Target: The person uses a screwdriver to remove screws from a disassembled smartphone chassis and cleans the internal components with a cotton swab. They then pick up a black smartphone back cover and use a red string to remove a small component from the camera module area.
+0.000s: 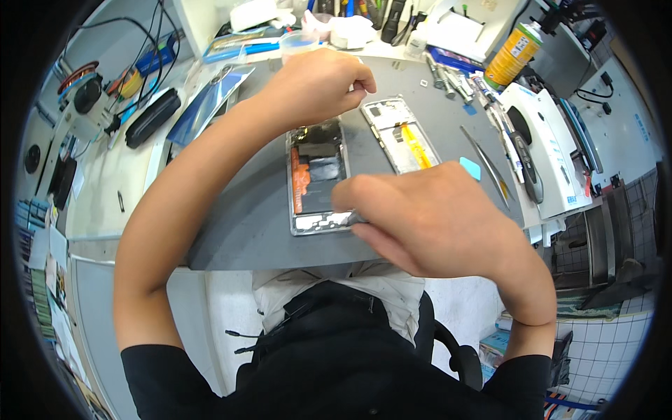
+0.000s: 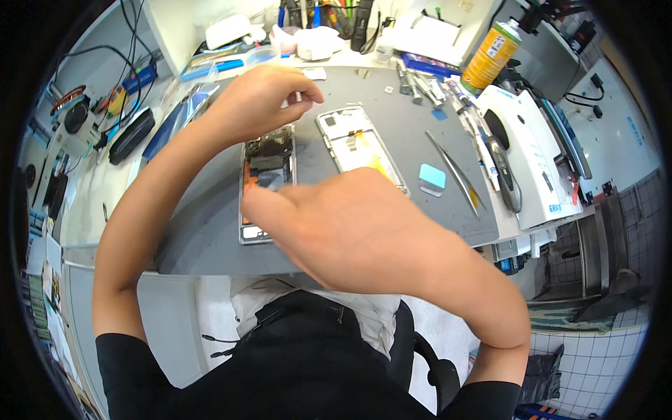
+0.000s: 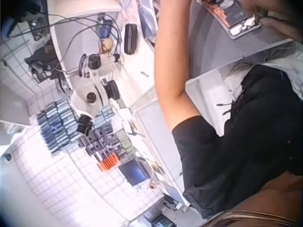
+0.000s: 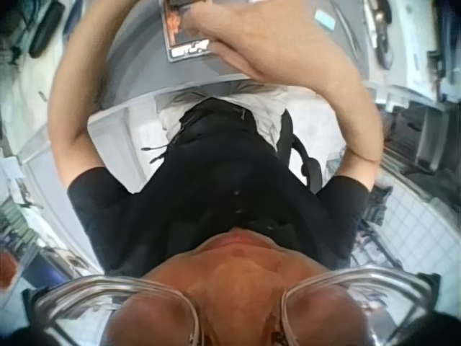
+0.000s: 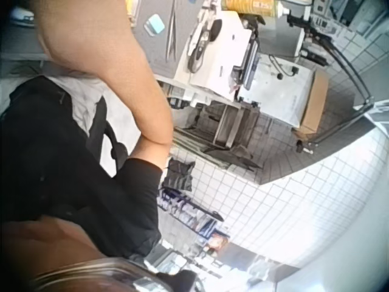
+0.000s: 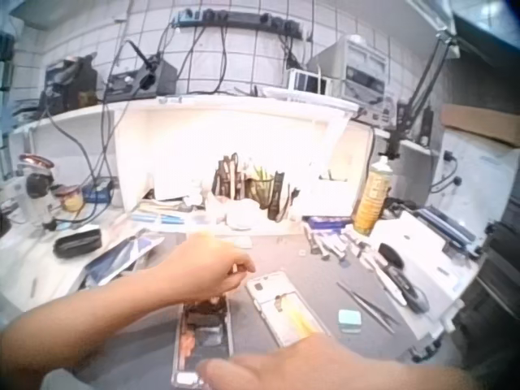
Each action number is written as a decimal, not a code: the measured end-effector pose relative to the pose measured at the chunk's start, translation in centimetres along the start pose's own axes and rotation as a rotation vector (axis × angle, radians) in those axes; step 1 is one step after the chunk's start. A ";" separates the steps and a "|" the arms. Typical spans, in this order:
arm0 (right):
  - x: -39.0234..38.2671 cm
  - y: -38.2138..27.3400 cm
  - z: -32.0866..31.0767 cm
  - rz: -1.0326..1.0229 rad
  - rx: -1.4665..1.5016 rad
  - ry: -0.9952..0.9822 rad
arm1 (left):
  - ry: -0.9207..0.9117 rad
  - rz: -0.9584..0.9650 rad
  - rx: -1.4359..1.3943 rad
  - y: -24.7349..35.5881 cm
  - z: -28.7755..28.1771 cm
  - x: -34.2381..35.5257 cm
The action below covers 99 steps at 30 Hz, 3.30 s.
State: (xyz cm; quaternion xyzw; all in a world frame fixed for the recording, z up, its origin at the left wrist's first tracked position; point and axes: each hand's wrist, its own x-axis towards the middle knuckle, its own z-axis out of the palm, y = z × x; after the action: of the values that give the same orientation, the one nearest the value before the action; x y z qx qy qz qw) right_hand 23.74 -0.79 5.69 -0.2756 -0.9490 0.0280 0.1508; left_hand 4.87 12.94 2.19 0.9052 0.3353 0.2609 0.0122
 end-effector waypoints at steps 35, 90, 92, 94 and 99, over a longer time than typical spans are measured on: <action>-5.6 1.0 -0.4 0.175 0.124 0.119 | 0.202 -0.029 0.217 0.7 -4.9 3.1; 3.8 0.5 0.0 -0.219 0.394 0.228 | 0.156 -0.215 -0.367 5.5 -5.0 -13.8; 3.8 0.5 0.4 -0.155 0.456 0.185 | 0.166 -0.250 -0.410 5.6 -4.5 -14.0; 3.6 0.5 0.7 -0.159 0.422 0.177 | 0.163 -0.252 -0.474 5.6 -3.7 -14.5; 4.1 -0.2 1.5 -0.049 0.501 0.093 | 0.037 -0.265 -0.470 5.7 -3.8 -16.0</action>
State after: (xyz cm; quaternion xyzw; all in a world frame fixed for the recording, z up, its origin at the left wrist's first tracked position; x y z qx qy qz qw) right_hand 19.87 1.24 5.39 -0.2073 -0.9109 0.2460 0.2586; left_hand -3.78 -1.91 -0.83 0.8208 0.3811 0.3443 0.2498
